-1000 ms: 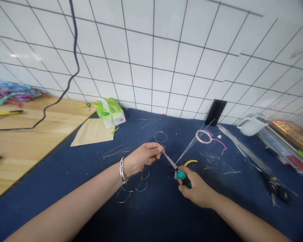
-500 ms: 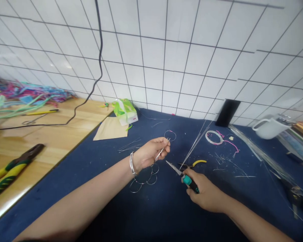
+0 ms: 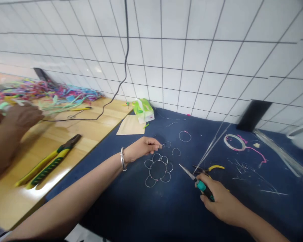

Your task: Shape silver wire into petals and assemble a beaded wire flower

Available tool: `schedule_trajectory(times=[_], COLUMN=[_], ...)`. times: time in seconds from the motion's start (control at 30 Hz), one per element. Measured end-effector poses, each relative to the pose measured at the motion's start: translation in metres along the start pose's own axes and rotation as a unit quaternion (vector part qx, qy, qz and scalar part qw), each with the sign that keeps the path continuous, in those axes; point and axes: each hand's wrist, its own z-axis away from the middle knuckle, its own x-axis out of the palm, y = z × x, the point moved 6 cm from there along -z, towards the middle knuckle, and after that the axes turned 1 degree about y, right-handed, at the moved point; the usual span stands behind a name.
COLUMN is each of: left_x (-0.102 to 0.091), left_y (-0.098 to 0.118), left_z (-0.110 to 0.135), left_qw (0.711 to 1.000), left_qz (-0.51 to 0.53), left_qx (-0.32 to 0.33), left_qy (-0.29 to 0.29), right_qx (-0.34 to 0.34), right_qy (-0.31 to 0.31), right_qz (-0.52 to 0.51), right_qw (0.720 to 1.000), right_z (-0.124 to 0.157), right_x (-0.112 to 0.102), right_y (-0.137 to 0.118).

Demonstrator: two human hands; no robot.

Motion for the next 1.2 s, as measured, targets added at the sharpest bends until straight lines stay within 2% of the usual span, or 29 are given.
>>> schedule_trajectory(times=[0.13, 0.3, 0.57, 0.7, 0.8, 0.97, 1.2], left_x=[-0.029, -0.045, -0.056, -0.062, -0.063, -0.056, -0.052], left_y=[-0.018, -0.028, -0.032, -0.029, -0.027, -0.03, -0.037], left_z=[0.027, 0.044, 0.046, 0.049, 0.053, 0.057, 0.056], left_qw=[0.984, 0.94, 0.908, 0.895, 0.894, 0.897, 0.877], left_qz=[-0.161, -0.304, -0.37, -0.383, -0.39, -0.408, -0.453], left_qx=[0.05, 0.104, 0.1, 0.105, 0.101, 0.105, 0.093], left_qy=[0.051, 0.117, 0.167, 0.205, 0.197, 0.131, 0.127], right_qx=[0.018, 0.035, 0.042, 0.05, 0.049, 0.037, 0.041], right_qy=[-0.008, -0.021, -0.012, -0.03, -0.039, -0.023, -0.031], right_qz=[0.017, 0.037, 0.052, 0.056, 0.059, 0.059, 0.07], right_qw=[1.0, 0.998, 0.998, 0.997, 0.996, 0.997, 0.996], right_z=[-0.002, -0.003, -0.004, -0.004, -0.004, -0.006, -0.005], right_x=[0.005, 0.01, 0.009, 0.012, 0.014, 0.012, 0.012], right_y=[0.008, 0.015, 0.016, 0.02, 0.022, 0.024, 0.023])
